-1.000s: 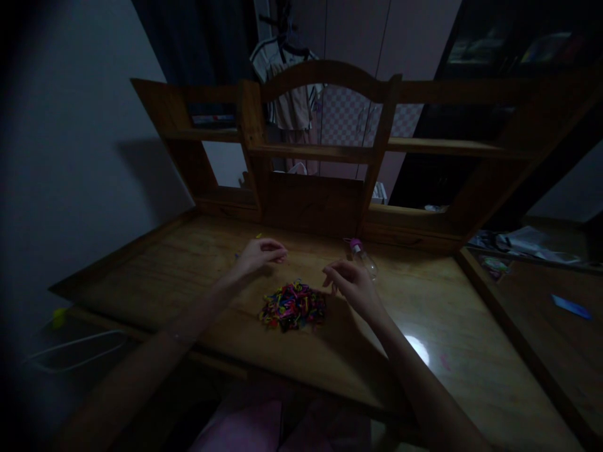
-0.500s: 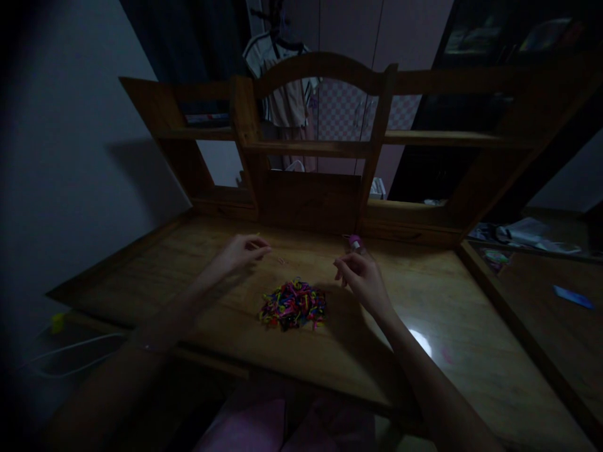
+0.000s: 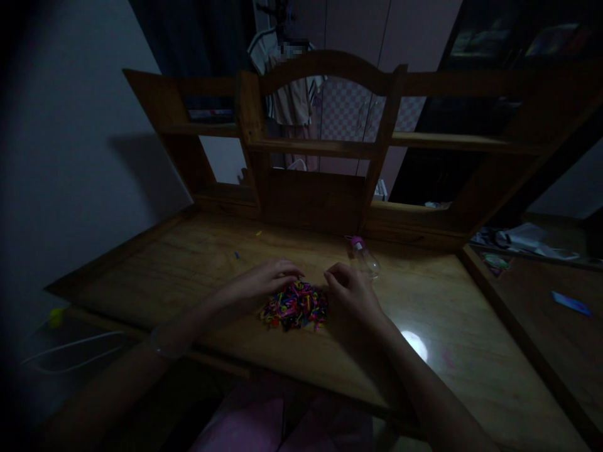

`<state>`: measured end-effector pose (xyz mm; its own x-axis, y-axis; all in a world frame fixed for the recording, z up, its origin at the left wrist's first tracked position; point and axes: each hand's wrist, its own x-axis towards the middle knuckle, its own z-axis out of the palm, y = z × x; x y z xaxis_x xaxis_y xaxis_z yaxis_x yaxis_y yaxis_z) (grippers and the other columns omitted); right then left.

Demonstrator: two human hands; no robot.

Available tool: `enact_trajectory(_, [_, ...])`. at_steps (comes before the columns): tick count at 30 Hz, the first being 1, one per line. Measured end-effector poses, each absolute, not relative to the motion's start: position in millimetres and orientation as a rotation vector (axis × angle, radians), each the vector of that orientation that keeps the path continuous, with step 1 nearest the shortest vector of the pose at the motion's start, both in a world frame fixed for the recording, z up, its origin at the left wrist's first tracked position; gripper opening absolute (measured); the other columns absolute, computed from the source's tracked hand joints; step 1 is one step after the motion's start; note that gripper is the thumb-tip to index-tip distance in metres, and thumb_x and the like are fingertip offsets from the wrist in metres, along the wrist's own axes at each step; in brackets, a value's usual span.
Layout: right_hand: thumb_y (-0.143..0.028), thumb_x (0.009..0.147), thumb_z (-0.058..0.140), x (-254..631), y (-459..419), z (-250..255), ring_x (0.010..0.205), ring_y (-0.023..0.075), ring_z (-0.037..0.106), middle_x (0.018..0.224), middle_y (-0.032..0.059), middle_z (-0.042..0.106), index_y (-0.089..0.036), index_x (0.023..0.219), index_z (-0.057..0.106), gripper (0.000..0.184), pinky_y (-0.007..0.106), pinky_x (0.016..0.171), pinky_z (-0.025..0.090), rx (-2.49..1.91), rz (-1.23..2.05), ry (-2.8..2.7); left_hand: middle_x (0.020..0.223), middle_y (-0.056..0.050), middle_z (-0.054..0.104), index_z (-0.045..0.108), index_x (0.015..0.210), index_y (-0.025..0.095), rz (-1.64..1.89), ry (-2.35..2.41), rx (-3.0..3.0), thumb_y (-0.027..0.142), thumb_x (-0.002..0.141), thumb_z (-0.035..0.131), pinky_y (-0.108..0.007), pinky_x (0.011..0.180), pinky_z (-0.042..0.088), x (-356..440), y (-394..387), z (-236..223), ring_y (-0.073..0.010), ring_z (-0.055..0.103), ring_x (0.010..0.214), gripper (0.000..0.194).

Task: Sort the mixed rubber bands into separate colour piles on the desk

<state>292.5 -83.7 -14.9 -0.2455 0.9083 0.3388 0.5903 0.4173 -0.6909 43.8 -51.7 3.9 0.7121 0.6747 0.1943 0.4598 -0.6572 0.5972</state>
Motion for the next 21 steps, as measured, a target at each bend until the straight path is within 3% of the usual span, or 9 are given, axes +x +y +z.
enact_trajectory(7, [-0.033, 0.091, 0.051, 290.3, -86.1, -15.8, 0.065, 0.0155, 0.061, 0.075, 0.0033, 0.068, -0.018, 0.085, 0.066, 0.022, 0.026, 0.058, 0.042, -1.247, 0.590, -1.995, 0.090, -0.004, 0.069, 0.070, 0.097, 0.018, 0.546, 0.837, 2.389, 0.022, 0.088, 0.054, -0.027, 0.078, 0.045, 45.4, -54.1, 8.4, -0.0169, 0.062, 0.085, 0.019])
enact_trajectory(16, [-0.031, 0.090, 0.051, 289.8, -86.4, -16.1, 0.068, 0.0156, 0.060, 0.076, 0.0034, 0.068, -0.017, 0.085, 0.066, 0.021, 0.026, 0.059, 0.042, -1.249, 0.626, -1.979, 0.089, -0.003, 0.070, 0.071, 0.093, 0.018, 0.575, 0.867, 2.345, 0.023, 0.085, 0.057, -0.026, 0.076, 0.045, 43.3, -51.2, 15.2, -0.0170, 0.062, 0.085, 0.017])
enact_trajectory(21, [-0.034, 0.088, 0.054, 292.7, -85.8, -11.4, 0.070, 0.0152, 0.058, 0.082, 0.0047, 0.068, -0.017, 0.090, 0.068, 0.022, 0.025, 0.060, 0.042, -1.184, 0.807, -2.044, 0.091, -0.004, 0.070, 0.071, 0.096, 0.020, 0.557, 0.822, 2.331, 0.024, 0.086, 0.056, -0.027, 0.076, 0.045, 41.2, -54.8, 20.5, -0.0169, 0.062, 0.085, 0.018])
